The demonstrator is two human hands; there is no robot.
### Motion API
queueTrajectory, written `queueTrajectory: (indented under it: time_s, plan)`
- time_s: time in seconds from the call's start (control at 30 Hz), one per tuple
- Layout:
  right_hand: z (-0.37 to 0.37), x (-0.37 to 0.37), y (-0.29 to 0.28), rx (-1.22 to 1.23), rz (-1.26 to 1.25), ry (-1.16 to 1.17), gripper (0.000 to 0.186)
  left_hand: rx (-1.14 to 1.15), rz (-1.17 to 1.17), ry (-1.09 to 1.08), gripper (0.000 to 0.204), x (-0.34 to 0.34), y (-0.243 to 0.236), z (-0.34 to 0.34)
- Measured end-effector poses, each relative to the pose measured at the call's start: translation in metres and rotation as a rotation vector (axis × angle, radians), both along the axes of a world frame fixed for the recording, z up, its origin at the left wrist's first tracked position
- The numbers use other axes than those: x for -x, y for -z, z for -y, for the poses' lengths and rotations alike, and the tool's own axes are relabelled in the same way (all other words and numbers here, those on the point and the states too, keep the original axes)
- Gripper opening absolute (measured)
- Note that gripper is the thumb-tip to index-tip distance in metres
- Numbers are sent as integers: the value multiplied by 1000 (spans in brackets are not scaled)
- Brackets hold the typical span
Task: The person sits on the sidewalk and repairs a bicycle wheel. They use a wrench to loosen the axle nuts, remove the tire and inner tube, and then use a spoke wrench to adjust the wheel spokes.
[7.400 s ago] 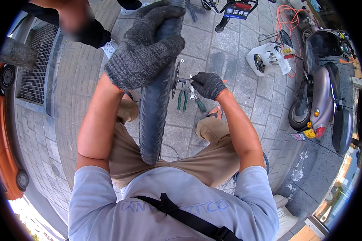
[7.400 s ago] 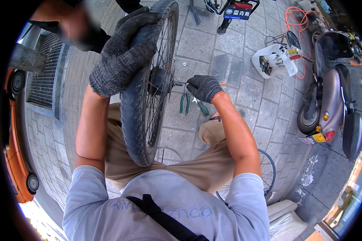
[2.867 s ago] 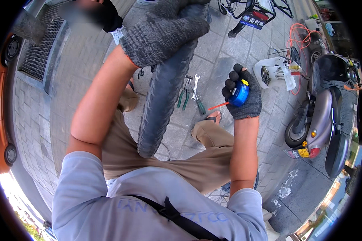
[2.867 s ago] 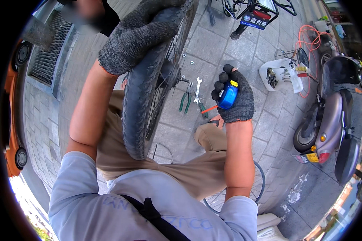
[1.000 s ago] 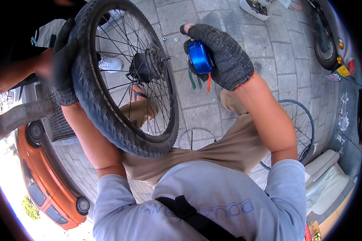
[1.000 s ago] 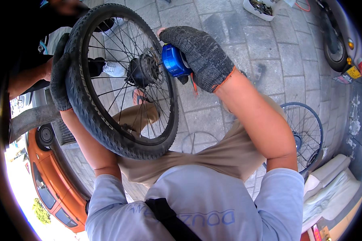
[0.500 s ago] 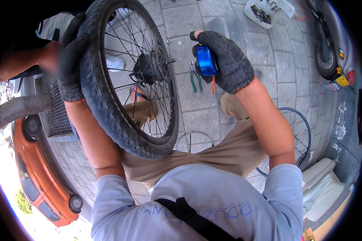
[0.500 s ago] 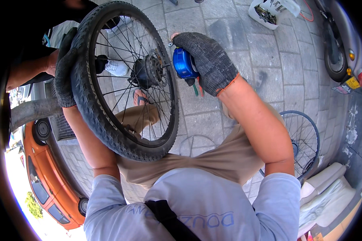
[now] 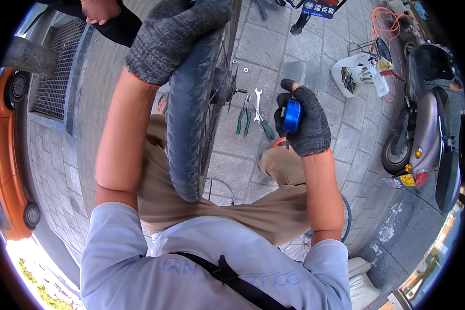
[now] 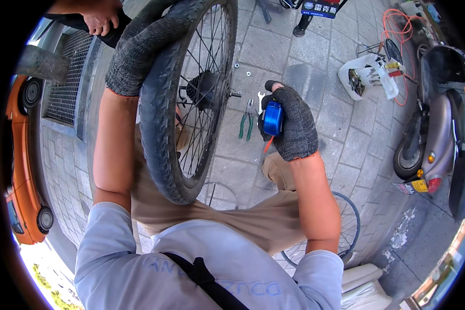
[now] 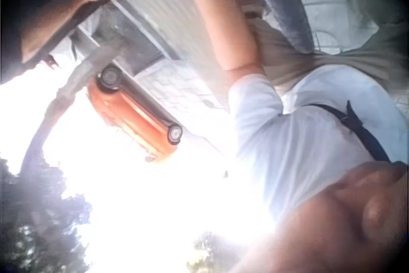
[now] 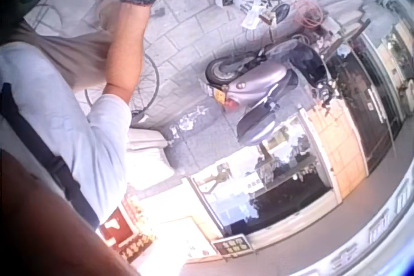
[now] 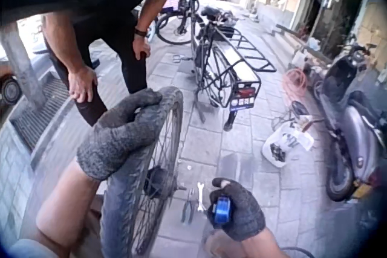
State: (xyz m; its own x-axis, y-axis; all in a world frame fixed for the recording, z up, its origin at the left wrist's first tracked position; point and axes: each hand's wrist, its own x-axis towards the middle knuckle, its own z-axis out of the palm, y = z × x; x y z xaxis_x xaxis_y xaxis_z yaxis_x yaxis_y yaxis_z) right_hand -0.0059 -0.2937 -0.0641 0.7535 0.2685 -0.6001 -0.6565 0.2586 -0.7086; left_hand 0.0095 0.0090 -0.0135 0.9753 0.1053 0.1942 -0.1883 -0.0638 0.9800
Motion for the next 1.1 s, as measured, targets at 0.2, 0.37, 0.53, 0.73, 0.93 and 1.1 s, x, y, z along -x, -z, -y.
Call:
queueTrajectory:
  time_s: [0.2, 0.37, 0.53, 0.73, 0.93, 1.1]
  plan:
    - [-8, 0, 2, -23, -70, -11, 39, -196, 243, -44, 57, -6, 6, 10]
    - [-6, -2, 13, -50, -93, -24, 40, -333, 235, -90, 56, -2, -4, 11]
    - [-13, 1, 9, -59, -82, -5, 36, -154, 186, -53, 54, -1, -2, 11]
    - [-10, 0, 8, -98, -75, -36, 37, -149, 164, -62, 56, -1, -2, 13]
    - [-10, 1, 7, -94, -80, -33, 36, -184, 178, -51, 57, -1, -1, 12]
    - [-12, 0, 7, -90, -70, -43, 35, -218, 149, -70, 55, 1, -9, 10]
